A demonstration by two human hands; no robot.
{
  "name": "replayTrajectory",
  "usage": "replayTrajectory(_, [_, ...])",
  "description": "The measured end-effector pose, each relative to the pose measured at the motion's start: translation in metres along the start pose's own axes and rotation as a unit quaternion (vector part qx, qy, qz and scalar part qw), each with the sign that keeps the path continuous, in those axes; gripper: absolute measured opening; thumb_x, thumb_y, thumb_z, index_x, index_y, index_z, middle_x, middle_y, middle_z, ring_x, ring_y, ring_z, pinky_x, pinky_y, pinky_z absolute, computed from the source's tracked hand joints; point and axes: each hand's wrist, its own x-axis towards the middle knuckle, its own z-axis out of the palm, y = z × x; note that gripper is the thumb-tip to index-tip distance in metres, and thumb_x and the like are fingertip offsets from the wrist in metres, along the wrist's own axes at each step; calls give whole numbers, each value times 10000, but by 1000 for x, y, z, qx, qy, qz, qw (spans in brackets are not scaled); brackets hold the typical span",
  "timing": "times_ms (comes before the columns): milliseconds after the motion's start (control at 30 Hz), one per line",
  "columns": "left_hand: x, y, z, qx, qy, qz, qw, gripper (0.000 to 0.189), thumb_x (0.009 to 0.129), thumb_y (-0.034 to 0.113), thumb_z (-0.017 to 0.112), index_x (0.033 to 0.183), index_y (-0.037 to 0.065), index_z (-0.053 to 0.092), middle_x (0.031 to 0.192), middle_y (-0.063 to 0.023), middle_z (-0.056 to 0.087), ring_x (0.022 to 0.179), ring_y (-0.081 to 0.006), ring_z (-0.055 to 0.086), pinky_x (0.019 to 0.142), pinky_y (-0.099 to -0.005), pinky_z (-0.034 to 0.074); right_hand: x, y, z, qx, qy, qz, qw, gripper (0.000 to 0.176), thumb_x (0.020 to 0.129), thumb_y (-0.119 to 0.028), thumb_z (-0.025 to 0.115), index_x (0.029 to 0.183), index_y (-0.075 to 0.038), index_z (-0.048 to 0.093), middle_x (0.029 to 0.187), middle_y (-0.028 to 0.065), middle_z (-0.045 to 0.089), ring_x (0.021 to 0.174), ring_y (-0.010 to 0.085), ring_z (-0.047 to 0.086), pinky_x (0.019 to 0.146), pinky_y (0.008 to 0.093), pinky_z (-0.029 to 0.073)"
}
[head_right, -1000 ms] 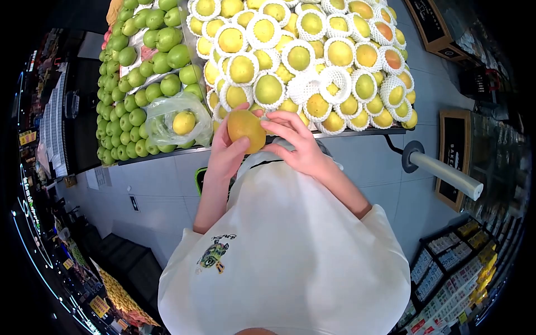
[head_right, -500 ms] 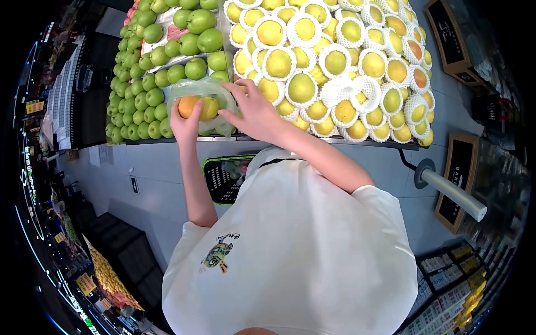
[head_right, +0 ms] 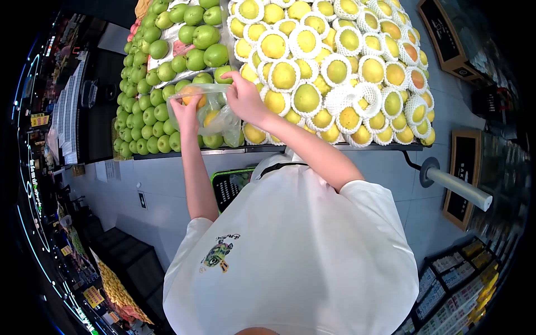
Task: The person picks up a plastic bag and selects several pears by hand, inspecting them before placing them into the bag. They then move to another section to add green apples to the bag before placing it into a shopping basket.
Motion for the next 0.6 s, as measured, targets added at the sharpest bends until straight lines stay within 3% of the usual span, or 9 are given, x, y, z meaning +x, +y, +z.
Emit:
replayTrajectory(67, [-4, 18, -2, 203, -100, 27, 974, 616, 737, 232, 937, 1137, -48, 561, 1111, -139, 648, 1014, -229, 651, 903, -353, 541, 3, -5, 0, 46, 17, 46, 998, 270, 957, -17, 573, 1226, -44, 579, 723, -8, 491, 636, 75, 472, 568, 274, 393])
replayTrajectory(100, [-7, 24, -2, 202, -102, 28, 974, 616, 737, 232, 937, 1137, -48, 561, 1111, -139, 648, 1014, -229, 651, 903, -353, 541, 4, -8, -1, 46, 19, 46, 998, 270, 957, -17, 573, 1226, -44, 579, 723, -8, 491, 636, 75, 472, 568, 274, 393])
replayTrajectory(167, [-10, 34, 0, 349, -235, 53, 906, 560, 739, 243, 913, 1101, -46, 599, 1071, -162, 691, 994, -261, 686, 892, -373, 542, 6, -13, -2, 112, 3, 63, 992, 240, 971, -51, 604, 1209, -52, 577, 761, -22, 454, 659, 67, 443, 581, 260, 373])
replayTrajectory(267, [-4, 20, 7, 321, -281, 87, 900, 546, 739, 276, 885, 1119, -32, 642, 1051, -181, 715, 995, -304, 705, 882, -400, 539, 7, -15, 4, 86, -24, 5, 996, 237, 986, -84, 619, 1216, -63, 571, 783, -20, 456, 677, 62, 445, 602, 263, 382])
replayTrajectory(400, [19, -31, -3, 324, -296, 88, 894, 621, 748, 294, 868, 1226, -4, 607, 1110, -191, 700, 1023, -326, 694, 884, -430, 532, 5, -27, 14, 89, -73, -12, 993, 251, 986, -100, 630, 1227, -70, 565, 761, -28, 429, 676, 66, 434, 615, 265, 380])
replayTrajectory(467, [16, -39, -7, 369, -210, 63, 903, 655, 784, 305, 827, 1292, 1, 547, 1167, -208, 680, 1070, -363, 681, 893, -459, 532, 1, -34, 16, 88, -86, -8, 992, 251, 985, -104, 633, 1225, -72, 567, 753, -30, 422, 671, 69, 436, 615, 267, 382])
replayTrajectory(600, [0, -21, 2, 465, -166, 95, 864, 640, 808, 315, 785, 1298, 12, 506, 1206, -219, 659, 1101, -409, 660, 903, -495, 529, -4, -32, 16, 85, -86, -12, 993, 274, 977, -101, 631, 1239, -77, 554, 740, -30, 428, 660, 84, 457, 615, 280, 389])
